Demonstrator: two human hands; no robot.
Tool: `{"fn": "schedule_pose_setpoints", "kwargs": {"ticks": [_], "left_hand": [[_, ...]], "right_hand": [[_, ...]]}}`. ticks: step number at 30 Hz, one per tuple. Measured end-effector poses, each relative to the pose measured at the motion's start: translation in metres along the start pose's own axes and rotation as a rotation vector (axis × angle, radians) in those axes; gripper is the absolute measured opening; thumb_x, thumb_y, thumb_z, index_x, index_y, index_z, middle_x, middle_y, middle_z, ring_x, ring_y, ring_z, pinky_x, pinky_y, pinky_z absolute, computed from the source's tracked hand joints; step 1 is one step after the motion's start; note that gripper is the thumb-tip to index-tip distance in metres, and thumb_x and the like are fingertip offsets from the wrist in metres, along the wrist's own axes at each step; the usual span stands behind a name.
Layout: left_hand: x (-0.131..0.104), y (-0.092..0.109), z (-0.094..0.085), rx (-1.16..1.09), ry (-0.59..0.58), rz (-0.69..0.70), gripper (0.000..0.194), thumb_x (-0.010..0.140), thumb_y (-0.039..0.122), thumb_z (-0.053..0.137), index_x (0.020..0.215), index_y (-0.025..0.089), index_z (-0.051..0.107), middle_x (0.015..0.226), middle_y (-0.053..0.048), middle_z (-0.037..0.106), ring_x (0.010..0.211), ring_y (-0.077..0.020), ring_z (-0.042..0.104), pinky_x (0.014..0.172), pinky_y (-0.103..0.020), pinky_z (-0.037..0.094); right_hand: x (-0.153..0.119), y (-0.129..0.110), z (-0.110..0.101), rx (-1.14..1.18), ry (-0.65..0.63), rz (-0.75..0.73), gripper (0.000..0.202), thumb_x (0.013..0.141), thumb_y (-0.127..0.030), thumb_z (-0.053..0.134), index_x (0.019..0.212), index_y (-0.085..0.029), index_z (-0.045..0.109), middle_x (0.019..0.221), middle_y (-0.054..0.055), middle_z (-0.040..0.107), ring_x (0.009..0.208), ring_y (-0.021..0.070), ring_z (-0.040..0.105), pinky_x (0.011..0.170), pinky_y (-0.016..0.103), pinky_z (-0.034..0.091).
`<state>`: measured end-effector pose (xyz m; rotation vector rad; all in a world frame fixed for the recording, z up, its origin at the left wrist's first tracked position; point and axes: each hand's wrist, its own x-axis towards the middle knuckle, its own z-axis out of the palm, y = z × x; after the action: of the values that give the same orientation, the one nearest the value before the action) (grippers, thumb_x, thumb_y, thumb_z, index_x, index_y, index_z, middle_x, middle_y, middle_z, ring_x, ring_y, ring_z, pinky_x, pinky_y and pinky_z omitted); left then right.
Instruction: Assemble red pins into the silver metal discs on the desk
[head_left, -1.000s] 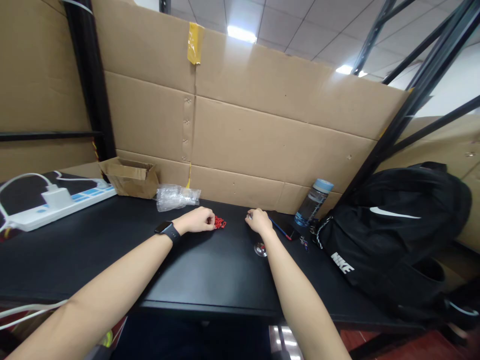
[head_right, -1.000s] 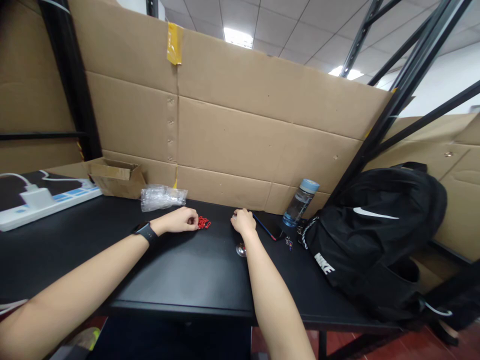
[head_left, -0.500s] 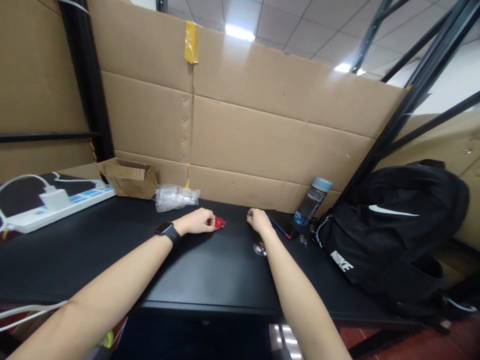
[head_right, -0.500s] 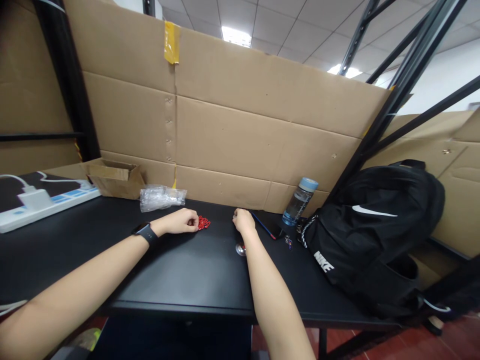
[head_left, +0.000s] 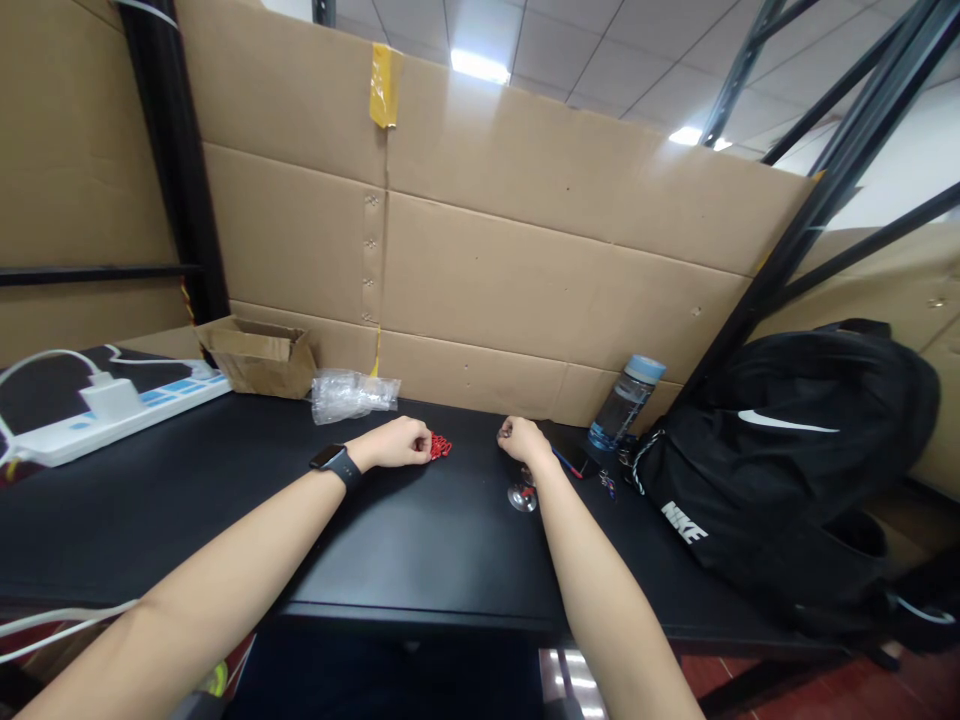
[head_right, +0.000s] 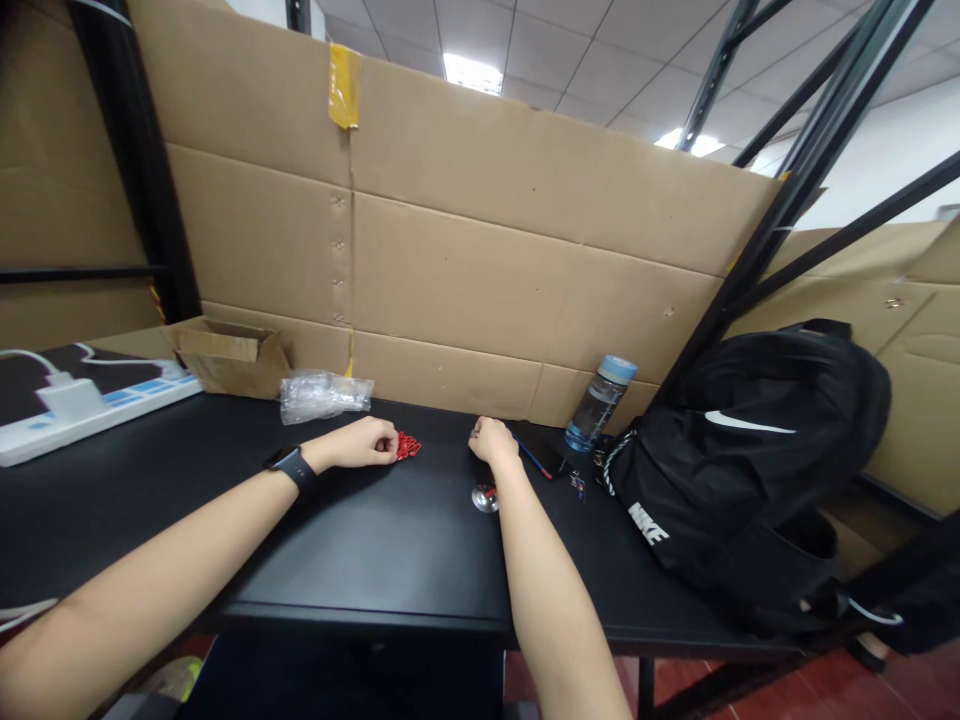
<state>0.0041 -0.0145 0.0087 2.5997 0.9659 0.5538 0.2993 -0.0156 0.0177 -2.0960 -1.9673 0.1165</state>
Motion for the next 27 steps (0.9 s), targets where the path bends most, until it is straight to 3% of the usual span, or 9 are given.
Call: {"fn": "schedule_pose_setpoints", "kwargs": {"ticks": [7,13,16,20,27], "left_hand": [[-0.001,0.003,-0.002,0.005,-0.011,-0.007,0.01,0.077,0.023,0.062,0.071,0.018,0.068,0.076,-0.003,0.071,0.063,-0.0138,0.06,0.06,-0.023,0.038],[0.0,0.002,-0.001,-0.028,0.006,-0.004,0.009,0.076,0.023,0.063,0.07,0.018,0.069,0.075,-0.002,0.07,0.063,-0.0136,0.06,0.058,-0.023,0.037],[0.0,0.002,-0.001,0.001,-0.008,-0.004,0.01,0.077,0.023,0.061,0.072,0.018,0.069,0.076,-0.002,0.071,0.064,-0.0135,0.061,0.059,-0.022,0.037],[-0.001,0.004,-0.003,0.016,-0.021,-0.024,0.011,0.077,0.024,0.061,0.072,0.017,0.068,0.075,-0.002,0.071,0.064,-0.0133,0.06,0.059,-0.022,0.037],[-0.001,0.004,-0.003,-0.011,-0.017,-0.02,0.012,0.077,0.026,0.063,0.072,0.017,0.069,0.076,-0.003,0.07,0.062,-0.0132,0.058,0.058,-0.022,0.036]], "right_hand": [[-0.005,0.01,-0.023,-0.069,-0.132,0.135,0.048,0.073,-0.033,0.075,0.118,-0.019,0.067,0.122,0.021,0.068,0.108,0.0352,0.068,0.083,0.042,0.051],[-0.012,0.037,-0.052,-0.034,-0.343,0.127,0.059,0.058,-0.027,0.087,0.113,-0.017,0.069,0.101,0.011,0.073,0.087,0.0255,0.071,0.074,0.034,0.053],[-0.017,0.054,-0.062,0.014,-0.498,0.129,0.062,0.049,-0.022,0.091,0.107,-0.021,0.07,0.094,0.004,0.071,0.075,0.0193,0.068,0.069,0.032,0.055],[-0.015,0.064,-0.059,0.198,-0.765,0.187,0.07,0.045,-0.023,0.094,0.107,-0.024,0.063,0.089,-0.001,0.066,0.066,0.0124,0.064,0.065,0.032,0.058],[-0.009,0.033,-0.037,0.133,-0.778,0.167,0.062,0.044,-0.027,0.096,0.09,-0.019,0.056,0.066,-0.002,0.066,0.059,0.0148,0.064,0.06,0.029,0.057]]}}
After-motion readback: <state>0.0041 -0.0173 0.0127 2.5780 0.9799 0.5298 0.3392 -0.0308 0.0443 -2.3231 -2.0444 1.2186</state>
